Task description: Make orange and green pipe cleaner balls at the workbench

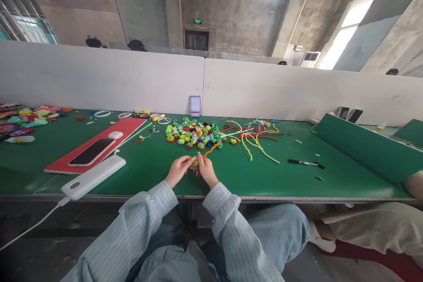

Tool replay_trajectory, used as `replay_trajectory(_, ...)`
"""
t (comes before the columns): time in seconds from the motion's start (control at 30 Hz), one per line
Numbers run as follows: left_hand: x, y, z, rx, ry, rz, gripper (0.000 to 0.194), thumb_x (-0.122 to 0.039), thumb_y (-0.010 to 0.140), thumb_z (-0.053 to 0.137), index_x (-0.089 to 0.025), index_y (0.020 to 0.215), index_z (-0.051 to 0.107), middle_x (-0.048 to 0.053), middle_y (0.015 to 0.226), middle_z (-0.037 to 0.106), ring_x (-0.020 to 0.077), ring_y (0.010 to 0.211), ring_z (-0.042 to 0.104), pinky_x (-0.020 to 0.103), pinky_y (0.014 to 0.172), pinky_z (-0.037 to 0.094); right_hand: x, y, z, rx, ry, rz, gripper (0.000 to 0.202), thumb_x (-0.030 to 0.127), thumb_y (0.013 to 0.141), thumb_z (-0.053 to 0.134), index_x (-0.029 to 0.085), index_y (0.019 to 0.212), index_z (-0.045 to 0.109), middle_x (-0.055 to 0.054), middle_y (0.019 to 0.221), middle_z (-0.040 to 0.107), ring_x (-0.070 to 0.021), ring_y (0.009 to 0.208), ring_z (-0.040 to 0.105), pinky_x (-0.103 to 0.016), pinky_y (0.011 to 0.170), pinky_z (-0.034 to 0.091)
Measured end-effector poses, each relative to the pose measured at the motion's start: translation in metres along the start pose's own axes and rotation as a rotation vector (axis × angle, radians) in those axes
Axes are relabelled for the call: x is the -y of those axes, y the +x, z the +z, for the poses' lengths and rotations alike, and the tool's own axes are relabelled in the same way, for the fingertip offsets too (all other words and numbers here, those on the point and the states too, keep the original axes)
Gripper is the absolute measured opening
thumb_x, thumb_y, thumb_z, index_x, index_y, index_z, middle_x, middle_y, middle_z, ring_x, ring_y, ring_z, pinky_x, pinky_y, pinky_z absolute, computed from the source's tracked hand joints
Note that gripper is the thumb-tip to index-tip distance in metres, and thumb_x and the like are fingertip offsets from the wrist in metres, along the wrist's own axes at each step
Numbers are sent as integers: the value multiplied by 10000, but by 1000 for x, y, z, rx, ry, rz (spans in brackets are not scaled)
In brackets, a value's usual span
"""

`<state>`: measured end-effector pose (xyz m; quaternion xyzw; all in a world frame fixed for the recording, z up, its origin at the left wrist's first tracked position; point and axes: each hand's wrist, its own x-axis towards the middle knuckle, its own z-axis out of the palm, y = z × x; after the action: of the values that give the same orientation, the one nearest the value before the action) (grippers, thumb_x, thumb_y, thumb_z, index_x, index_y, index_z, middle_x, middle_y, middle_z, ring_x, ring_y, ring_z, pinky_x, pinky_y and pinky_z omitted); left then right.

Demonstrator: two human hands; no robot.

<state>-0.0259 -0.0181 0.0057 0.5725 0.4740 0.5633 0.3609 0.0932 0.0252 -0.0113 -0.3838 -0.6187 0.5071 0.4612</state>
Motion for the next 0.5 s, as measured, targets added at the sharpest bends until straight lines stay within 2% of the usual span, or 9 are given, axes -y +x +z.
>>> replay_trajectory(0.07, -1, 0, 0, 11, -11, -24, 296, -436, 744, 562, -142, 728, 583, -1, 593, 576, 121, 539, 543, 218, 499, 427, 0, -1, 0, 8, -15, -6, 481, 591, 808, 393, 177, 591, 503, 18, 364, 478, -97, 272, 422, -208, 283, 316)
replay_trajectory(0.27, 2, 1, 2, -5, -86, -100, 322, -470, 714, 582, -150, 685, 568, -17, 531, 555, 106, 469, 516, 208, 429, 375, 2, -4, 1, 20, -70, -52, 427, 528, 859, 335, 166, 910, 556, 18, 478, 524, -123, 369, 495, -218, 330, 399)
replay_trajectory(0.5, 10, 5, 1, -51, -155, -137, 362, -516, 699, 569, -158, 665, 522, -30, 529, 522, 90, 434, 483, 192, 352, 304, 6, -9, 0, 25, -207, -150, 322, 397, 891, 349, 189, 1001, 569, 16, 534, 520, -126, 413, 496, -230, 396, 421)
